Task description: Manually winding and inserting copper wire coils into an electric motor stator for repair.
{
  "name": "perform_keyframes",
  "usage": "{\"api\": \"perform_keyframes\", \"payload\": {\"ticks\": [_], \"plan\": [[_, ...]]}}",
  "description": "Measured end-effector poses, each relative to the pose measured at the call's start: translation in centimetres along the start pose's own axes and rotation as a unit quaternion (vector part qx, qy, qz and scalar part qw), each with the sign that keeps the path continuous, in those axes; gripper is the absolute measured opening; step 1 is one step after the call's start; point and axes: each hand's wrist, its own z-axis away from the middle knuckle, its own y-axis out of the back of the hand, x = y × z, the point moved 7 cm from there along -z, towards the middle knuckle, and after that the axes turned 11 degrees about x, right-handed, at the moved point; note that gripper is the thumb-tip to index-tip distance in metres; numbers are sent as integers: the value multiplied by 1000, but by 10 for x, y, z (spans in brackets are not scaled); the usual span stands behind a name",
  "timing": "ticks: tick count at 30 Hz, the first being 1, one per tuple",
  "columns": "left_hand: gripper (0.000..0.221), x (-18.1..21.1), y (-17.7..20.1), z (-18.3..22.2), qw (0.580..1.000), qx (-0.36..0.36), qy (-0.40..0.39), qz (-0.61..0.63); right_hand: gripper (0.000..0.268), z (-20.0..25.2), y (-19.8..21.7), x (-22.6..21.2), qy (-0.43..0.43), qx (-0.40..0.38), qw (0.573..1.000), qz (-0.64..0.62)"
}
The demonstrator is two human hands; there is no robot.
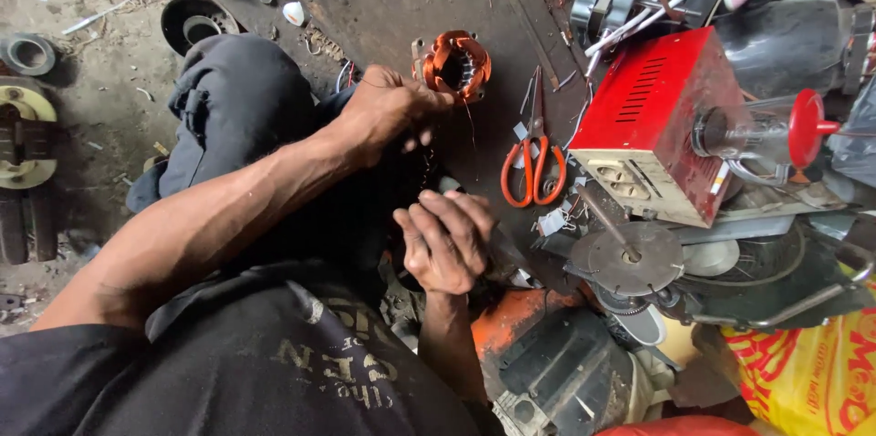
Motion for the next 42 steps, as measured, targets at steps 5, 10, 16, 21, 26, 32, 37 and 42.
{"api": "perform_keyframes", "payload": {"ticks": [5, 10, 16, 21, 26, 32, 37, 42], "plan": [[25, 3, 3, 8, 1000, 6, -2, -14, 14, -3, 17, -17, 17, 20, 1000, 4], [22, 9, 11, 38, 1000, 10, 0, -17, 24, -2, 37, -31, 18, 28, 999, 23], [21, 11, 34, 86, 997, -40, -29, -53, 39, 24, 61, -16, -34, 49, 998, -6], [19, 9, 59, 122, 997, -54, 16, -46, 40, 23, 65, 3, -20, 76, 997, -22], [17, 4, 83, 149, 997, -65, 27, -26, 37, -3, 47, 27, -32, 55, 998, 21], [16, 9, 108, 182, 996, -72, 43, -14, 29, -74, 3, 46, -101, -21, 994, 47], [14, 22, 125, 213, 990, -132, 48, 1, 32, -117, -37, 41, -147, -79, 984, 61], [11, 49, 122, 237, 941, -336, -26, -25, 45, -87, -82, 66, -168, -312, 904, 240]]}}
